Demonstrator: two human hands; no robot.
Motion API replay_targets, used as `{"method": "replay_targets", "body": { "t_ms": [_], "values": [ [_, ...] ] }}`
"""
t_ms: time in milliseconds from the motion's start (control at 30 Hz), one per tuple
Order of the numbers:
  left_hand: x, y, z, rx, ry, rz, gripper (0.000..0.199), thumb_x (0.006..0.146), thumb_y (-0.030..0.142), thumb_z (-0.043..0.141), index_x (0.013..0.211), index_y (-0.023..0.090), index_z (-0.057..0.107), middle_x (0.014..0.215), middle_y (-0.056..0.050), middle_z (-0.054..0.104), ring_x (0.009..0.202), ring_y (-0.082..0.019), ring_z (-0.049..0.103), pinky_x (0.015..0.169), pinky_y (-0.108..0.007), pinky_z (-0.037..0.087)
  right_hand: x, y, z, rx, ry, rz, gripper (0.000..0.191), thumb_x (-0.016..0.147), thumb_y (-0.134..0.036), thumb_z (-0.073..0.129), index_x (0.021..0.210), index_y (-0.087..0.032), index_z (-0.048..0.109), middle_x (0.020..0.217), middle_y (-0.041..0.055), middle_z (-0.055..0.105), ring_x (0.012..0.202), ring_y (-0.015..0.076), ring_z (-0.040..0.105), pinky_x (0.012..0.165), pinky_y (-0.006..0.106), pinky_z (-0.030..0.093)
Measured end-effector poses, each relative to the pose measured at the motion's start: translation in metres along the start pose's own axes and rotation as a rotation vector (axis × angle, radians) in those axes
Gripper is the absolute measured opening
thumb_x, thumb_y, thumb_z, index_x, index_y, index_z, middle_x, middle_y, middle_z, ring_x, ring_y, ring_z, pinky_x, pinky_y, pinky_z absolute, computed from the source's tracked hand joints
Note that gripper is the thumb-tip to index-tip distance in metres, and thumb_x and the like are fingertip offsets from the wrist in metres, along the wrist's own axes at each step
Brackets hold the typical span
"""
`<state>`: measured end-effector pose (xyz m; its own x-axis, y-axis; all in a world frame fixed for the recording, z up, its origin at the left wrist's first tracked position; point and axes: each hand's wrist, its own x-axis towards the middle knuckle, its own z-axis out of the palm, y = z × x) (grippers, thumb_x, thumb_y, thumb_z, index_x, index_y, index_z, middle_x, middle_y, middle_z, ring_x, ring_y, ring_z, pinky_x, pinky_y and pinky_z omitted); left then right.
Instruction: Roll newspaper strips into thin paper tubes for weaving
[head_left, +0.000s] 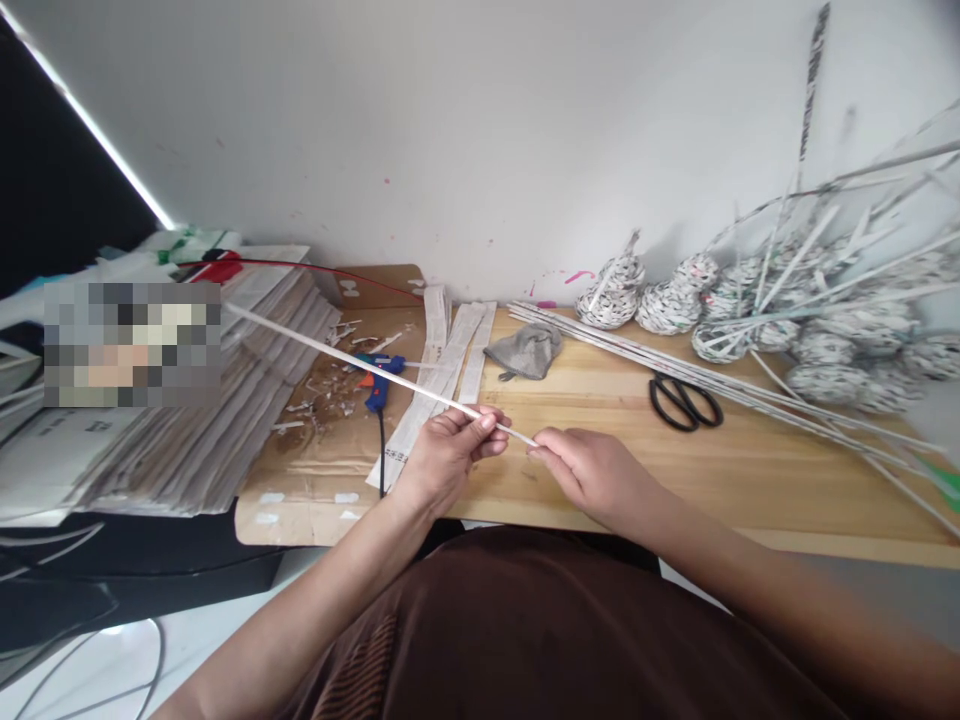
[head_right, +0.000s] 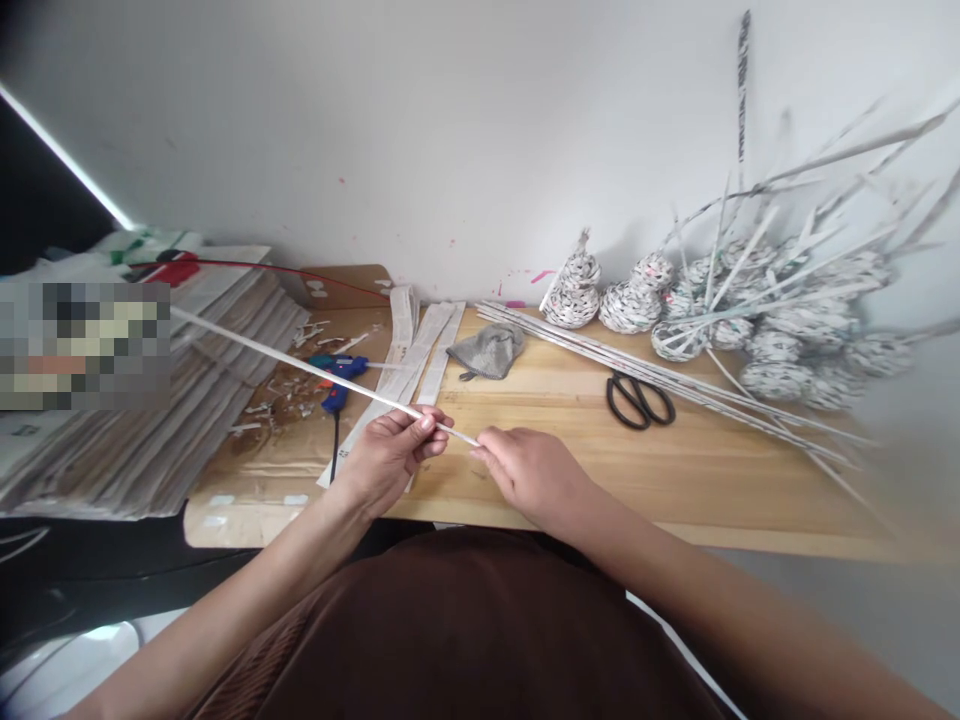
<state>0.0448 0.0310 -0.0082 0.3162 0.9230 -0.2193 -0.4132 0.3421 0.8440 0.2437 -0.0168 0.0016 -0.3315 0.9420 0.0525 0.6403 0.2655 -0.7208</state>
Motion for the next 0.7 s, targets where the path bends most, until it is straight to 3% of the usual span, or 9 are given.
{"method": "replay_targets", "body": {
  "t_ms": [67, 167, 200, 267, 367, 467, 533, 633, 700],
  "values": [
    [0.0, 0.0, 0.0, -0.003, -0.004, 0.008, 0.024, 0.068, 0.026, 0.082, 0.081, 0.009, 0.07, 0.08, -0.006, 0.07, 0.061, -0.008, 0.063, 0.061, -0.019, 0.055, 0.001, 0.003, 0.001, 0.164, -0.118, 0.075, 0.038, 0.098, -0.045, 0.034, 0.087, -0.019, 0.06, 0.065, 0.0007, 0.053, 0.059, 0.0133, 0.049, 0.059, 0.026, 0.038],
    [-0.001, 0.0, -0.002, -0.005, -0.012, -0.015, 0.024, 0.069, 0.026, 0.081, 0.08, 0.009, 0.07, 0.082, -0.007, 0.07, 0.06, -0.007, 0.063, 0.061, -0.018, 0.055, 0.003, 0.008, 0.0, 0.535, -0.407, 0.249, 0.045, 0.098, -0.052, 0.027, 0.087, -0.018, 0.055, 0.052, -0.0056, 0.04, 0.044, 0.0102, 0.037, 0.047, 0.023, 0.033],
    [-0.001, -0.001, -0.002, -0.004, -0.013, -0.025, 0.023, 0.069, 0.026, 0.081, 0.081, 0.009, 0.07, 0.083, -0.007, 0.071, 0.061, -0.007, 0.063, 0.062, -0.018, 0.055, 0.004, 0.008, 0.0, 0.556, -0.434, 0.263, 0.045, 0.098, -0.053, 0.028, 0.087, -0.018, 0.055, 0.052, -0.0059, 0.04, 0.044, 0.0102, 0.037, 0.047, 0.023, 0.032],
    [-0.001, -0.001, -0.002, 0.007, -0.02, -0.041, 0.024, 0.071, 0.026, 0.08, 0.083, 0.008, 0.07, 0.084, -0.008, 0.071, 0.063, -0.008, 0.065, 0.064, -0.019, 0.055, 0.006, 0.007, 0.001, 0.391, -0.326, 0.197, 0.04, 0.097, -0.051, 0.034, 0.087, -0.019, 0.056, 0.058, -0.003, 0.048, 0.05, 0.0113, 0.044, 0.051, 0.024, 0.034],
    [-0.001, -0.001, -0.002, 0.024, -0.031, -0.031, 0.026, 0.074, 0.031, 0.078, 0.084, 0.009, 0.07, 0.087, -0.009, 0.072, 0.065, -0.01, 0.066, 0.067, -0.021, 0.056, 0.009, 0.001, 0.007, -0.046, -0.044, 0.019, 0.032, 0.097, -0.042, 0.04, 0.083, -0.019, 0.057, 0.069, 0.0021, 0.057, 0.064, 0.0147, 0.052, 0.061, 0.027, 0.035],
    [-0.001, 0.0, -0.003, 0.033, -0.013, 0.029, 0.028, 0.075, 0.036, 0.076, 0.083, 0.009, 0.069, 0.087, -0.009, 0.072, 0.065, -0.01, 0.066, 0.067, -0.021, 0.056, 0.01, 0.0, 0.01, -0.194, 0.04, -0.035, 0.029, 0.097, -0.035, 0.038, 0.082, -0.019, 0.057, 0.072, 0.0043, 0.057, 0.068, 0.017, 0.052, 0.065, 0.029, 0.035],
    [-0.001, 0.0, -0.005, 0.023, -0.027, 0.028, 0.027, 0.076, 0.035, 0.075, 0.084, 0.01, 0.069, 0.086, -0.008, 0.072, 0.064, -0.009, 0.065, 0.065, -0.02, 0.055, 0.011, 0.003, 0.007, 0.012, -0.079, 0.017, 0.032, 0.098, -0.038, 0.036, 0.082, -0.019, 0.056, 0.067, 0.0023, 0.054, 0.064, 0.0156, 0.05, 0.064, 0.028, 0.037],
    [-0.001, -0.003, -0.008, -0.013, -0.072, -0.015, 0.024, 0.078, 0.033, 0.073, 0.085, 0.01, 0.069, 0.086, -0.008, 0.072, 0.064, -0.009, 0.065, 0.065, -0.02, 0.055, 0.012, 0.007, 0.001, 0.497, -0.405, 0.155, 0.042, 0.098, -0.047, 0.029, 0.078, -0.019, 0.053, 0.053, -0.0042, 0.04, 0.051, 0.0124, 0.042, 0.058, 0.027, 0.04],
    [0.0, -0.006, -0.009, -0.029, -0.074, -0.02, 0.023, 0.078, 0.032, 0.074, 0.084, 0.01, 0.069, 0.086, -0.008, 0.072, 0.064, -0.009, 0.065, 0.065, -0.02, 0.055, 0.014, 0.008, 0.0, 0.583, -0.45, 0.197, 0.043, 0.097, -0.052, 0.032, 0.08, -0.018, 0.053, 0.052, -0.005, 0.04, 0.049, 0.0118, 0.042, 0.055, 0.026, 0.039]
  ]
}}
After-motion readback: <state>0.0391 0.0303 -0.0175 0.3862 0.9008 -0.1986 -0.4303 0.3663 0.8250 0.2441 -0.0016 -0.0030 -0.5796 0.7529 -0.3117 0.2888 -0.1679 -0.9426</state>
